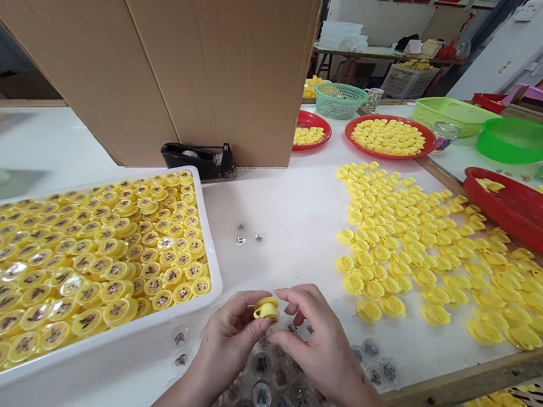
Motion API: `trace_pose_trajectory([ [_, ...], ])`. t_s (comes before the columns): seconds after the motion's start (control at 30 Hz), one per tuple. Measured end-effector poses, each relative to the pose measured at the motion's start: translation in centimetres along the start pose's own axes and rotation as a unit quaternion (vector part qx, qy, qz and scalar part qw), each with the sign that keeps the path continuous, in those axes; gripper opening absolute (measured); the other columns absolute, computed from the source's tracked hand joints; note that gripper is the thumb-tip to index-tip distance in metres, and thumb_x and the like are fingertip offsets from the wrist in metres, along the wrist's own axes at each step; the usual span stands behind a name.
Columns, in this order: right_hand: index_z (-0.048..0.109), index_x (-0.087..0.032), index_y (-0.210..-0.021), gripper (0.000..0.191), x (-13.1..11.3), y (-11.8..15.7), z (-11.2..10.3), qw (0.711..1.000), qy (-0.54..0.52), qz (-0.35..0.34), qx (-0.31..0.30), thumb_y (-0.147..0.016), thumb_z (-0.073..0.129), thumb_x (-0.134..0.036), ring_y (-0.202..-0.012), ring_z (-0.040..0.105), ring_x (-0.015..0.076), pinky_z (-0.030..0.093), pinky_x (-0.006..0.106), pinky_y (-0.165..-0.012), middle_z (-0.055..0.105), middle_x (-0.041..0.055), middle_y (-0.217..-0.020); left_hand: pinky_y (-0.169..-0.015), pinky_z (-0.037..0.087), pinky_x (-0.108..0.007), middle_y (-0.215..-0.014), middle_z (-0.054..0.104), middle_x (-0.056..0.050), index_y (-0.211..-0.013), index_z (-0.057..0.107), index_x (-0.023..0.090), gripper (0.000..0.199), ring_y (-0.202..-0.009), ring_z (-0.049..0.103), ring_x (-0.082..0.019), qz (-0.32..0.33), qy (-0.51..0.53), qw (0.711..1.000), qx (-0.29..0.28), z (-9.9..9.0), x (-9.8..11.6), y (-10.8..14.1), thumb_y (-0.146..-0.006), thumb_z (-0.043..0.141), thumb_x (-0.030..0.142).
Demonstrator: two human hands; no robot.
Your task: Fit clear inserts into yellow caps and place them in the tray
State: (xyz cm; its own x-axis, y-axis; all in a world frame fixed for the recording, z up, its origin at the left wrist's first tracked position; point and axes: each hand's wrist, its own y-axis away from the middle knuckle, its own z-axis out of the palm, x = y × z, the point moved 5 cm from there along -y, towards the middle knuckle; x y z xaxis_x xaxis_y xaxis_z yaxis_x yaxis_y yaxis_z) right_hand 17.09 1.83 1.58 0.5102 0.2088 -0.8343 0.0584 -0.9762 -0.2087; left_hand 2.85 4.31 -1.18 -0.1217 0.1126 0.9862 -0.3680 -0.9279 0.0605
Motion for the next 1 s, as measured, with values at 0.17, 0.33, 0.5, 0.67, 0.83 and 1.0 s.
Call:
trace_pose_trajectory([
  [0.17,0.06,-0.023,-0.101,0.016,1.2,0.4,0.2,0.989,-0.115,0.085,-0.04,-0.085,0.059,-0.026,-0.08,0.057,0.0156,0.049,0.027,-0.07,0.061,0.0024,-0.091,-0.078,0.049,-0.03,-0.096,0.066,-0.006,-0.104,0.063,0.019,0.028,-0.087,0.062,-0.019,-0.003,-0.027,1.0,-0.002,-0.1,0.1,0.0,-0.079,0.065,0.031],
  [0.33,0.061,-0.022,-0.093,0.016,1.4,0.7,1.5,0.968,-0.196,0.149,-0.038,-0.085,0.059,-0.035,-0.077,0.057,0.0159,0.048,0.026,-0.07,0.063,0.0017,-0.085,-0.067,0.047,-0.026,-0.084,0.067,-0.004,-0.09,0.062,0.016,0.02,-0.074,0.06,-0.016,-0.035,-0.075,0.997,0.008,-0.2,0.7,0.0,-0.077,0.066,0.03],
  [0.5,0.064,-0.021,-0.09,0.019,2.2,1.0,2.1,0.959,-0.229,0.165,-0.033,-0.083,0.061,-0.039,-0.075,0.058,0.0158,0.048,0.024,-0.069,0.065,0.0017,-0.081,-0.058,0.041,-0.023,-0.073,0.065,-0.002,-0.086,0.063,0.016,0.013,-0.066,0.056,-0.014,-0.051,-0.152,0.987,0.023,-0.3,0.8,-0.1,-0.075,0.064,0.024],
  [0.67,0.068,-0.02,-0.083,0.025,3.6,0.2,1.7,0.948,-0.24,0.207,-0.01,-0.075,0.068,-0.044,-0.064,0.054,0.0141,0.047,0.021,-0.06,0.065,0.0017,-0.073,-0.067,0.049,-0.027,-0.088,0.068,-0.005,-0.104,0.062,0.017,0.03,-0.076,0.061,-0.017,-0.047,-0.152,0.987,0.015,-0.4,1.0,-0.2,-0.078,0.063,0.032],
  [0.83,0.069,-0.019,-0.084,0.029,3.2,-0.8,2.1,0.926,-0.284,0.25,-0.016,-0.071,0.071,-0.046,-0.066,0.054,0.0153,0.047,0.023,-0.058,0.065,0.0029,-0.076,-0.08,0.05,-0.033,-0.118,0.055,-0.01,-0.123,0.054,0.025,0.06,-0.093,0.058,-0.021,0.108,-0.344,0.933,-0.008,-0.2,4.9,0.5,-0.068,0.075,0.033],
  [1.0,0.07,-0.016,-0.079,0.031,0.8,-2.0,3.6,0.917,-0.324,0.228,-0.038,-0.067,0.075,-0.045,-0.057,0.049,0.0126,0.044,0.022,-0.052,0.062,0.0022,-0.066,-0.074,0.05,-0.028,-0.092,0.062,-0.007,-0.098,0.063,0.02,0.017,-0.084,0.058,-0.018,0.2,-0.5,0.842,-0.047,-0.7,7.4,0.4,-0.082,0.057,0.023],
])
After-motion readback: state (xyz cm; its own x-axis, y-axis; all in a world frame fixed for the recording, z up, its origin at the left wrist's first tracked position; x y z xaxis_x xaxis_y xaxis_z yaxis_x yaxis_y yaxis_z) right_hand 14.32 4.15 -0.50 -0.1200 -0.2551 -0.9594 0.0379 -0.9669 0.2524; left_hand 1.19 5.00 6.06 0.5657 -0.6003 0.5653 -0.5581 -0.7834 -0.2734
